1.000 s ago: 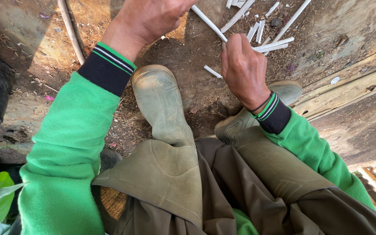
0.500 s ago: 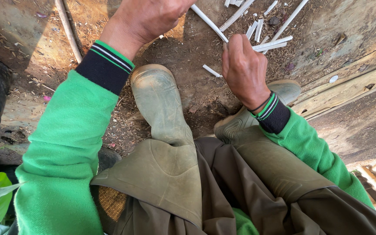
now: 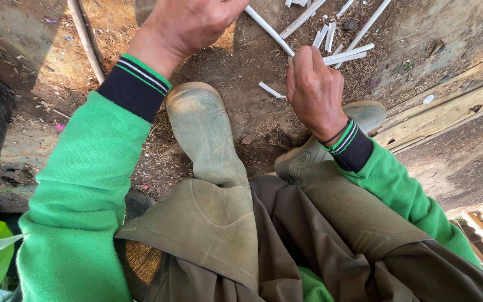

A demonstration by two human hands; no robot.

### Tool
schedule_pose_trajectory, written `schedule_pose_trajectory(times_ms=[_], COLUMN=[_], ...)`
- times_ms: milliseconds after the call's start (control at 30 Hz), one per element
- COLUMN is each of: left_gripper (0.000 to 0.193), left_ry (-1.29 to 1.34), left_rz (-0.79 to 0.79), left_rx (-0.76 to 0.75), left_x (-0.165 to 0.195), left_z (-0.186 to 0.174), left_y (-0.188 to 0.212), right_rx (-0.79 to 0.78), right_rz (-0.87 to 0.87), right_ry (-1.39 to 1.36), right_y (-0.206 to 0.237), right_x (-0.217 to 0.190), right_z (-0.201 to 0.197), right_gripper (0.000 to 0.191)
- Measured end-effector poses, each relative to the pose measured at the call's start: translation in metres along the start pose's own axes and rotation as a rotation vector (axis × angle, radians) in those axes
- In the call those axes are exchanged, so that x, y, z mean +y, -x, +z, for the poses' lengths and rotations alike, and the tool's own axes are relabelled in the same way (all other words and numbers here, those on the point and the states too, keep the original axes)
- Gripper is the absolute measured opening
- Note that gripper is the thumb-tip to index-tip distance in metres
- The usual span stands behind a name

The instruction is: The person cuts white plastic tubes into short segments using a small knife, then inserts blue plastic rods into the cut pieces. The person handles the tubes and rods one at a time, assembling them on the ground near potted plants.

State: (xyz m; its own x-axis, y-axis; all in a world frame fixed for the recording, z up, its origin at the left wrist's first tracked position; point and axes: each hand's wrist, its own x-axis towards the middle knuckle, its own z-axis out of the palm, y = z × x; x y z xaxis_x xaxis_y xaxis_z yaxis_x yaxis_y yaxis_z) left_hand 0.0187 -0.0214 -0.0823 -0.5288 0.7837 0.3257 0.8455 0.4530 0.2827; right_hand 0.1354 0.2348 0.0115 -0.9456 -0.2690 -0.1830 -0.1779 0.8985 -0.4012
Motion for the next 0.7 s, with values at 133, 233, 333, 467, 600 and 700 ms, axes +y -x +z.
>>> schedule_pose_trajectory(times_ms=[133,233,333,467,600,700], left_gripper=[0.008,0.007,0.008,0.006,0.009,0.012], left_ry=[0.025,0.058,0.056,0.077,0.084,0.076], left_rz=[-0.003,0.002,0.010,0.008,0.003,0.001], left_rx=[0.009,0.009,0.019,0.030,0.042,0.042], left_x=[0.0029,0.0035,0.0045,0.0063,0.0075,0.0080], left_z=[-0.0028,-0.0039,-0.0049,-0.0049,-0.0035,-0.0028], left_y=[-0.0007,-0.0021,-0.0026,-0.0025,-0.0020,-0.0010], right_rx=[-0.004,-0.016,-0.015,-0.001,-0.003,-0.003], right_rz=[0.008,0.015,0.015,0.009,0.009,0.006], right_ry=[0.011,0.019,0.014,0.012,0.011,0.021], right_y=[0.0021,0.0030,0.0047,0.0065,0.0072,0.0087], right_x=[0.0011,0.0024,0.0035,0.0045,0.0060,0.0063], right_z=[0.0010,0.0017,0.0016,0.0020,0.0028,0.0022], right_gripper=[0.026,0.026,0.026,0.026,0.026,0.026])
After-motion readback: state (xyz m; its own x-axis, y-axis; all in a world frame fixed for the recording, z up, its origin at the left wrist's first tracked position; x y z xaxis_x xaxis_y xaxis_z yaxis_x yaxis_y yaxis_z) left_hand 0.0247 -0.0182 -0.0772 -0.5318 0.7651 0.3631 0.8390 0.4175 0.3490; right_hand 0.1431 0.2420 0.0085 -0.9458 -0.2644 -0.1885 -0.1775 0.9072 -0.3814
